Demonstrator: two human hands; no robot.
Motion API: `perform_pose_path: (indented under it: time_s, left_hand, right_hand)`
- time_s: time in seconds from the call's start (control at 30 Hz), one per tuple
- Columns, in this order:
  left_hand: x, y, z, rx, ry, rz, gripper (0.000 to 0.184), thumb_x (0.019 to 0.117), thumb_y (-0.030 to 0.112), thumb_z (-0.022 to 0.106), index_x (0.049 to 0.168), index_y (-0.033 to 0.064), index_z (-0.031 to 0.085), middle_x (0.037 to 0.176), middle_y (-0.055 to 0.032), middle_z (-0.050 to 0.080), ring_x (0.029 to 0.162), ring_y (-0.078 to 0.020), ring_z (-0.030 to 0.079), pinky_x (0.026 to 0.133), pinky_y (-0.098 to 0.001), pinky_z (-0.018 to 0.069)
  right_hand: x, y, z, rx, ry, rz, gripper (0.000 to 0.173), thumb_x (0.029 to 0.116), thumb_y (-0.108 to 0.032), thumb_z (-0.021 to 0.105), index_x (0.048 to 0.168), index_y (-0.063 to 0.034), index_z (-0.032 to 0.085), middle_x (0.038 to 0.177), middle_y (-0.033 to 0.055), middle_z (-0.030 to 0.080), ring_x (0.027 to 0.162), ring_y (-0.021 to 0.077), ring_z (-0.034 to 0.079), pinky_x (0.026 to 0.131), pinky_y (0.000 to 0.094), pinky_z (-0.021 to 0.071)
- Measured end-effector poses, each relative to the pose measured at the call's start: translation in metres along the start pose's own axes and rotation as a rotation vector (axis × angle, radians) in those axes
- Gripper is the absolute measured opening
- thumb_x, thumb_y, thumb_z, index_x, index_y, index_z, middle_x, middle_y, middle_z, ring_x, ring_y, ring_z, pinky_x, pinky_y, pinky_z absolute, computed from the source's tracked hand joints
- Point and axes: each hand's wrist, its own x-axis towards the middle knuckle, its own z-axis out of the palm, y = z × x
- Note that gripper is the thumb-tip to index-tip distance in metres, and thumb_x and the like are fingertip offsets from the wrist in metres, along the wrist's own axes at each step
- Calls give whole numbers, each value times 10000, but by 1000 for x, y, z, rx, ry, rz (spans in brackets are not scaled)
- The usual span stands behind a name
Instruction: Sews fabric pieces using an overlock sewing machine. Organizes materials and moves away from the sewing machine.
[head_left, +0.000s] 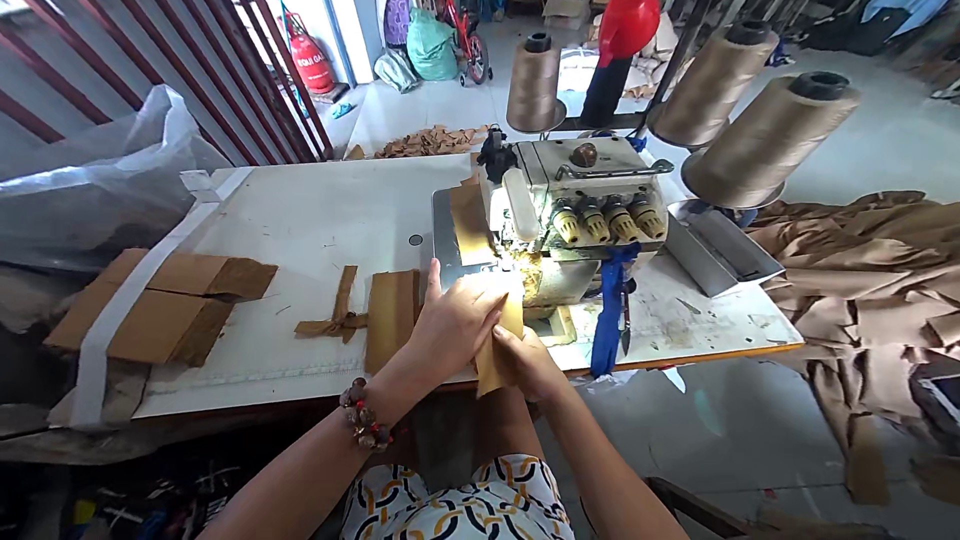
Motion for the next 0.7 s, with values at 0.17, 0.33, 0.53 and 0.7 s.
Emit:
perform_pose_path:
  time_s: [0.17, 0.33, 0.53, 0.7]
  left_hand:
    - [14, -6, -5, -14, -88, -52, 379, 1058, 287, 476, 1333, 134, 687, 1354, -58, 674, 1326, -284, 595, 1140, -785, 187]
    - [12, -3, -13, 10, -1, 32, 206, 1001, 177, 605, 1063, 97, 784, 957, -76, 746, 963, -295, 727, 1097, -783, 279]
    - [41, -23, -28, -108, -215, -128, 396, 990, 418, 624, 1230, 117, 721, 1251, -77, 706, 1244, -285, 636, 1150, -780, 185]
    - [76, -43, -28, -152, -324, -237, 448, 929, 415, 721, 1224, 79, 692, 1246, -132, 687, 1256, -328, 611, 1149, -765, 156]
  right_hand:
    - [9, -12, 3, -18, 11, -15, 259, 1069, -162, 389, 1112, 18, 570, 866, 66, 716, 794, 148, 723, 769, 339, 622]
    - [15, -16, 1, 71, -96, -69, 269, 1068, -140, 340, 1078, -11, 577, 832, 52, 732, 728, 132, 732, 704, 287, 630]
    - [25, -5, -6, 6, -273, -118, 452, 1079, -158, 239, 939, -44, 653, 740, 6, 740, 674, 91, 719, 678, 248, 600]
    - [26, 11, -15, -8, -301, -180, 434, 1072, -167, 252, 912, -84, 647, 749, -11, 740, 681, 90, 718, 684, 252, 597]
